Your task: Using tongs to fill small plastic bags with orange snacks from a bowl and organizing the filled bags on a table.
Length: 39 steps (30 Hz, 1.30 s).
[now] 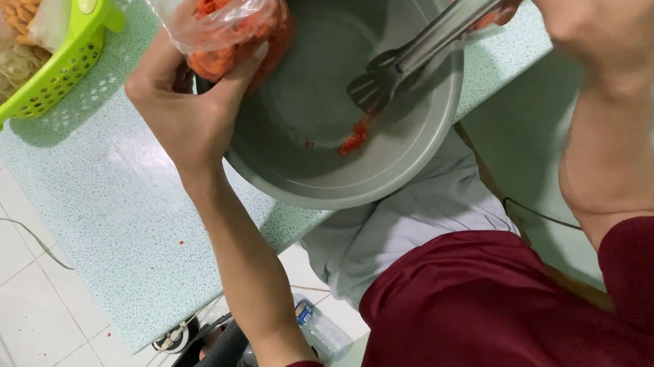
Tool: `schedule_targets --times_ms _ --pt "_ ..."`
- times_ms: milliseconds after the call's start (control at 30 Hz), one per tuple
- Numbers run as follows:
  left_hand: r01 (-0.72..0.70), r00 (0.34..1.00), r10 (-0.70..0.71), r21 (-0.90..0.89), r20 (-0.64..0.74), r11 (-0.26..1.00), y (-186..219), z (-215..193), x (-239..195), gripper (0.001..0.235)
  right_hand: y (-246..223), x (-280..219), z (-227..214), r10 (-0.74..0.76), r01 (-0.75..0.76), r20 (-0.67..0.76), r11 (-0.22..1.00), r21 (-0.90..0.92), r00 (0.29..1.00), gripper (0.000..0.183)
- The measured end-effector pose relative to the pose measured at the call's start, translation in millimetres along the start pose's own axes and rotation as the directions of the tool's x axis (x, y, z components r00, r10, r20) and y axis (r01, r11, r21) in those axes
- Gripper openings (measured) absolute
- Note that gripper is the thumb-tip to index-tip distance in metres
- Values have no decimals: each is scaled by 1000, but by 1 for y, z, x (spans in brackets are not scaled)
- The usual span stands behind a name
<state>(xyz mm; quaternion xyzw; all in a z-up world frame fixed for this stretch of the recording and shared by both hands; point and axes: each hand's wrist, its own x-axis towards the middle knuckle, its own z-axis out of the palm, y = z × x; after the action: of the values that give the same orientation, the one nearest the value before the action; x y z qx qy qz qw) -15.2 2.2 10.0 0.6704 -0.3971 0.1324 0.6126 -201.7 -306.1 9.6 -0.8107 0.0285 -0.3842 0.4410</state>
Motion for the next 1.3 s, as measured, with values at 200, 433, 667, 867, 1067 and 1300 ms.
schedule_targets --times_ms 200,433,667,867,1067,1300 --pt "5 999 -4 41 -36 999 10 4 -2 31 9 -2 18 -41 41 5 998 44 999 53" --pt "4 998 0 70 -55 998 21 11 -1 29 -38 -4 30 127 -140 106 982 124 986 20" --pt "3 1000 -1 72 -31 997 26 18 0 16 -60 -24 32 74 -83 102 993 85 992 17" --pt "57 996 -50 97 -75 994 12 16 -3 23 -73 -33 38 -79 82 95 996 -33 992 16" --pt "128 989 -124 54 -83 990 0 14 -1 27 -53 -22 50 -51 35 106 990 140 993 16" --pt "163 986 -160 51 -47 985 -5 12 2 19 6 -12 39 97 -83 -16 924 373 995 23"
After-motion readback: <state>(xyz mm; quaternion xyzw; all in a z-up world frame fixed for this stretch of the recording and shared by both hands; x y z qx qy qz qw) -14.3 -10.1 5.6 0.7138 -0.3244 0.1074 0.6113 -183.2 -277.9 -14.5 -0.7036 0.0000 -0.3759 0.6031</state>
